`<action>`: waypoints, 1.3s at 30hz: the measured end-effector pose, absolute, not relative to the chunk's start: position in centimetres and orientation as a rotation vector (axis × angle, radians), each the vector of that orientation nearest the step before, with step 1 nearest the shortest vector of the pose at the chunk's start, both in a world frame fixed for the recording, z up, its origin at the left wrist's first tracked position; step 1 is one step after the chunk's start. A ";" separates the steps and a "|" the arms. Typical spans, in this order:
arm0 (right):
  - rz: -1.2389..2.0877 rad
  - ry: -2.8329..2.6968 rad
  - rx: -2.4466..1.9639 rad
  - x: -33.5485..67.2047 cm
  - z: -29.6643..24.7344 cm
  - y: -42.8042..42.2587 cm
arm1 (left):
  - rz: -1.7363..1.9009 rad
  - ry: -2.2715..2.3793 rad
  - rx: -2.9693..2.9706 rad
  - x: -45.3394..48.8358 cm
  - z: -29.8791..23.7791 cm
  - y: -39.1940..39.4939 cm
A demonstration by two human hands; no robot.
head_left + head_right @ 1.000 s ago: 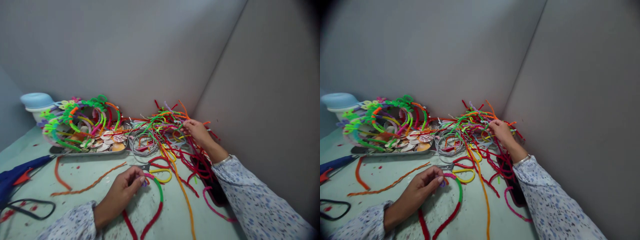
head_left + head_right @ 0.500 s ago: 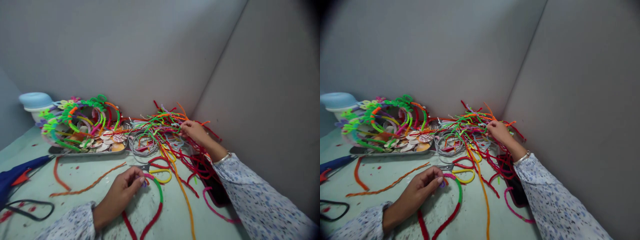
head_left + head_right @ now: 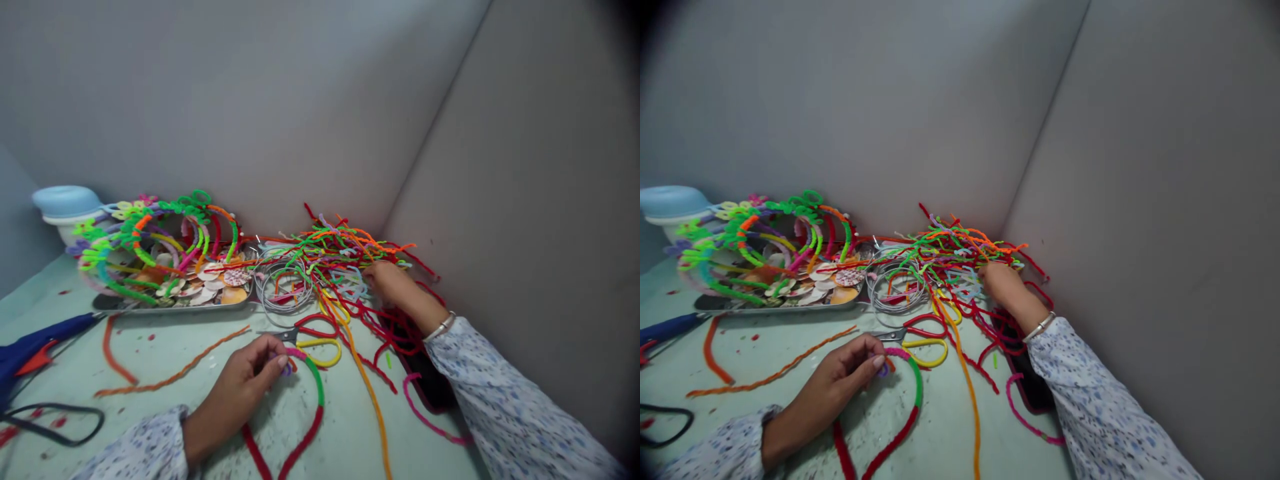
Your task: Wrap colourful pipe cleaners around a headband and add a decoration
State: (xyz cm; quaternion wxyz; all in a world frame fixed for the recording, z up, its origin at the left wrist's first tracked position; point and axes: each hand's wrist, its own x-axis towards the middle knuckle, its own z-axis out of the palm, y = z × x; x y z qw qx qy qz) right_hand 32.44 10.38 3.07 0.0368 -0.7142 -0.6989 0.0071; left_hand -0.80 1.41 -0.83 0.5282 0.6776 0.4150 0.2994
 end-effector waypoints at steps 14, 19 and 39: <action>-0.236 -2.220 -2.152 32.3 1.6 11.4 | 0.670 0.991 1.622 -0.9 -1.1 1.4; -0.109 -2.130 -2.156 32.7 2.3 11.6 | 0.671 1.002 1.638 -0.9 -1.2 1.5; 1.402 -1.809 -1.433 22.8 6.2 4.1 | 0.825 1.033 1.429 -0.8 -0.9 1.8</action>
